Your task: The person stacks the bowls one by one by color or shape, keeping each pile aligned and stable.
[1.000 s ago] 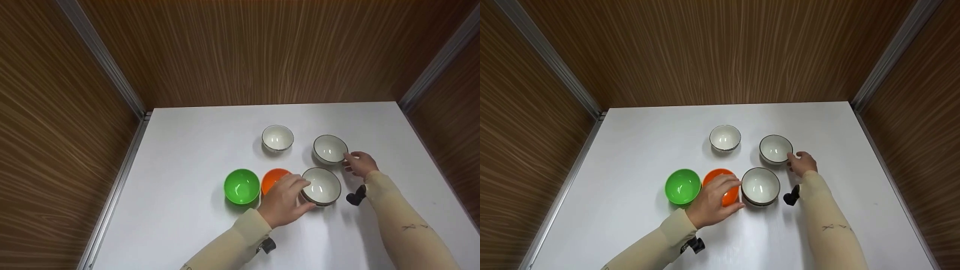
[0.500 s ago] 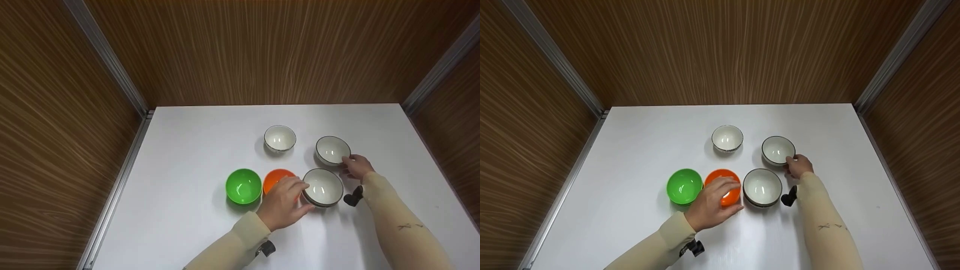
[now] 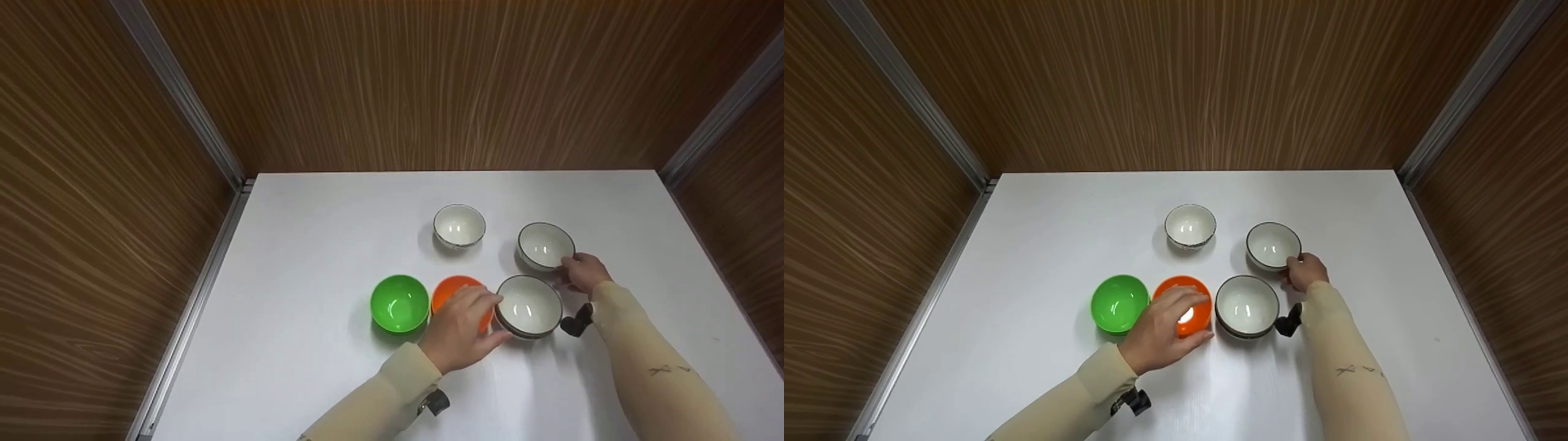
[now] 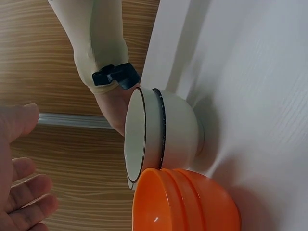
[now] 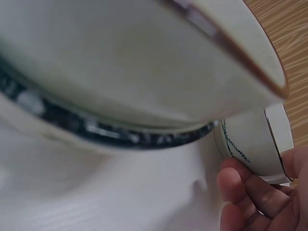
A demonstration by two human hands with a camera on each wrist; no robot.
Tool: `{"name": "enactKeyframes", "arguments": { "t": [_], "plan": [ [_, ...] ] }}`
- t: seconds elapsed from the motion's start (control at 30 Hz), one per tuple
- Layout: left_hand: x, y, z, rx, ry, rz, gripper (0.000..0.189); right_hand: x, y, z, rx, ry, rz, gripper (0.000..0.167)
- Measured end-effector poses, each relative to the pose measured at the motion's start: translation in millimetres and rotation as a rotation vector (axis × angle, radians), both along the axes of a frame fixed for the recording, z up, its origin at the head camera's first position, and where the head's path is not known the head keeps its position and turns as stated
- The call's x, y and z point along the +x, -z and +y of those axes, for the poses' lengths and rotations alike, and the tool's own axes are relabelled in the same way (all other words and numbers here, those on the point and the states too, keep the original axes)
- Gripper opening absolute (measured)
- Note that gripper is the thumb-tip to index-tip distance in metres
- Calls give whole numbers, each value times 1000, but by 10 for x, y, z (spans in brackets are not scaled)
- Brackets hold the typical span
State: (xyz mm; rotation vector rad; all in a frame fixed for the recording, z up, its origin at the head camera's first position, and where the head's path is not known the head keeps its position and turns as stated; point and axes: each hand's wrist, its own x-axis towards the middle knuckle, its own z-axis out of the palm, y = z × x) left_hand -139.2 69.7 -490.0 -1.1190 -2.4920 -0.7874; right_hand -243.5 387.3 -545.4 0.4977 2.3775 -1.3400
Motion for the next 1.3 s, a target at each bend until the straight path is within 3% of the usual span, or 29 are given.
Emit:
{"name": "enactKeyframes", "arguments": {
  "t": [0.37,0.67,0.87,1.1,1.3],
  "plan": [
    [-31,-28,-5,-24,-30,-59,54,31,23,43,56,33,42,61],
    [-107,-34,-7,-41,-56,-43,59,45,-41,139,53,41,92,59],
    [-174,-38,-21,-38,-78,-42,61,45,-201,175,21,23,159,56],
    [-231,-51,-28,-18,-84,-86,64,87,-426,167,88,-17,284,53],
    [-273,-85,-2,-14,-93,-94,65,172,-618,152,163,-103,370,53]
  ]
}}
